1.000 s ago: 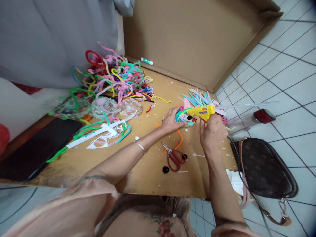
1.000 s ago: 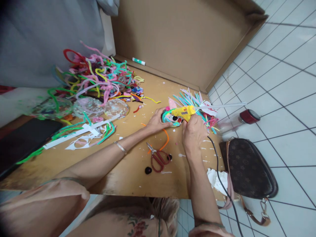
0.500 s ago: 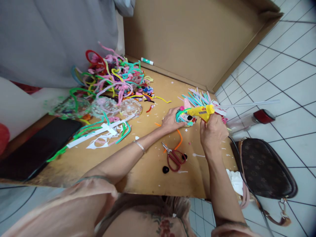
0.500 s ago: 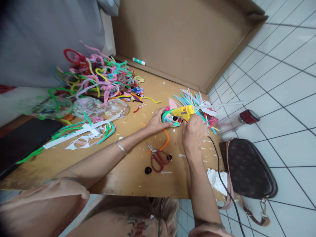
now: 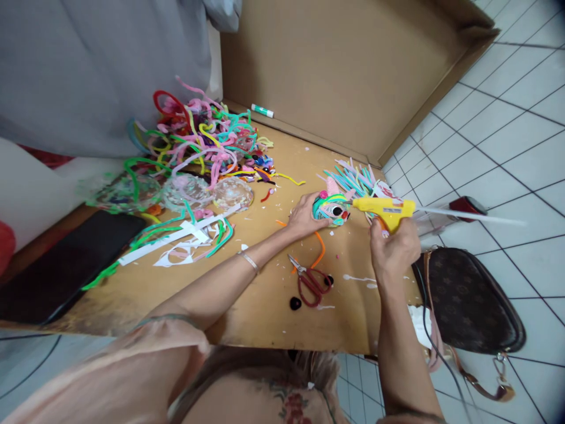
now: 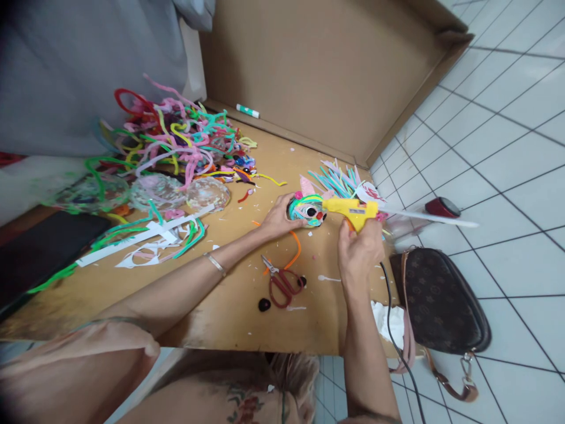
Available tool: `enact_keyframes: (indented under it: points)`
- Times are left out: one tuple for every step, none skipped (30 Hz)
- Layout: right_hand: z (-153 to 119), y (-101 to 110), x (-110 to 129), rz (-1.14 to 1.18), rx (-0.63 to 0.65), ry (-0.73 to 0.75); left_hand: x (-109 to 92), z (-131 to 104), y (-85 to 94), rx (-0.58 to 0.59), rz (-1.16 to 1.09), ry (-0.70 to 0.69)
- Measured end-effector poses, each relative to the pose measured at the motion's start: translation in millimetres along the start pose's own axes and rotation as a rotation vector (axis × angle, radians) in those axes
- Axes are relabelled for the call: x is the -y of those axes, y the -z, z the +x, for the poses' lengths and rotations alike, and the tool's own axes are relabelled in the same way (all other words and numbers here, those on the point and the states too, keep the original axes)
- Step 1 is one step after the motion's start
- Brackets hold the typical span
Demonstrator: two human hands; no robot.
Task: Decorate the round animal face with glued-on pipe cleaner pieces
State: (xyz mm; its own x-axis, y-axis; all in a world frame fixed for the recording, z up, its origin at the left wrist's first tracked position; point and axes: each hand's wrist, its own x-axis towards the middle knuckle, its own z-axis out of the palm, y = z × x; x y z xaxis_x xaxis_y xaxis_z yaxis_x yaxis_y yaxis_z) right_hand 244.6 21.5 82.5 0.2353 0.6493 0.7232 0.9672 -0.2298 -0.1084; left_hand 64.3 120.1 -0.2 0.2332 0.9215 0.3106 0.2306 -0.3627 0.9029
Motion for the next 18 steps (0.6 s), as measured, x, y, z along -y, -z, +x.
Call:
enact_keyframes:
  points:
    - [-3, -1, -12, 0.022, 0.008, -0.043, -1, 0, 0.4, 0.004, -0.007, 0.005]
    - [-6, -2, -26, 0.028, 0.033, -0.103, -1, 0, 0.7, 0.007, -0.017, 0.010]
    - [-10, -4, -39, 0.020, 0.085, -0.176, -2, 0, 1.0, 0.009, -0.028, 0.016]
    - [-15, -5, -52, 0.010, 0.155, -0.251, -2, 1, 1.1, 0.011, -0.039, 0.021]
    - [-21, -8, -64, 0.013, 0.245, -0.302, -2, 1, 1.1, 0.014, -0.048, 0.026]
    - [-27, -10, -73, 0.014, 0.332, -0.341, -1, 1, 1.1, 0.016, -0.055, 0.027]
    - [-33, -12, -81, -0.006, 0.406, -0.391, 0, 2, 0.9, 0.017, -0.064, 0.025]
    - [-40, -13, -86, -0.027, 0.479, -0.419, 1, 2, 0.8, 0.018, -0.074, 0.020]
    - [-46, -14, -88, -0.053, 0.527, -0.425, 3, 2, 0.7, 0.021, -0.086, 0.013]
    - [-51, -14, -89, -0.089, 0.551, -0.408, 5, 3, 0.7, 0.027, -0.100, 0.007]
    - [-55, -13, -87, -0.134, 0.550, -0.371, 7, 3, 0.9, 0.032, -0.116, 0.004]
    - [-57, -11, -85, -0.183, 0.520, -0.319, 9, 4, 1.3, 0.042, -0.132, 0.005]
    - [-58, -8, -80, -0.223, 0.474, -0.258, 11, 4, 1.8, 0.053, -0.148, 0.009]
    - [-57, -4, -75, -0.244, 0.415, -0.198, 13, 5, 2.6, 0.068, -0.163, 0.015]
    - [-53, -1, -69, -0.227, 0.353, -0.146, 15, 5, 3.6, 0.083, -0.179, 0.023]
    - [-48, 1, -62, -0.151, 0.310, -0.105, 16, 6, 4.7, 0.099, -0.197, 0.028]
    - [-41, 1, -54, -0.027, 0.271, -0.089, 18, 6, 5.9, 0.116, -0.216, 0.032]
    - [-33, -1, -45, 0.130, 0.238, -0.088, 19, 7, 7.2, 0.132, -0.237, 0.035]
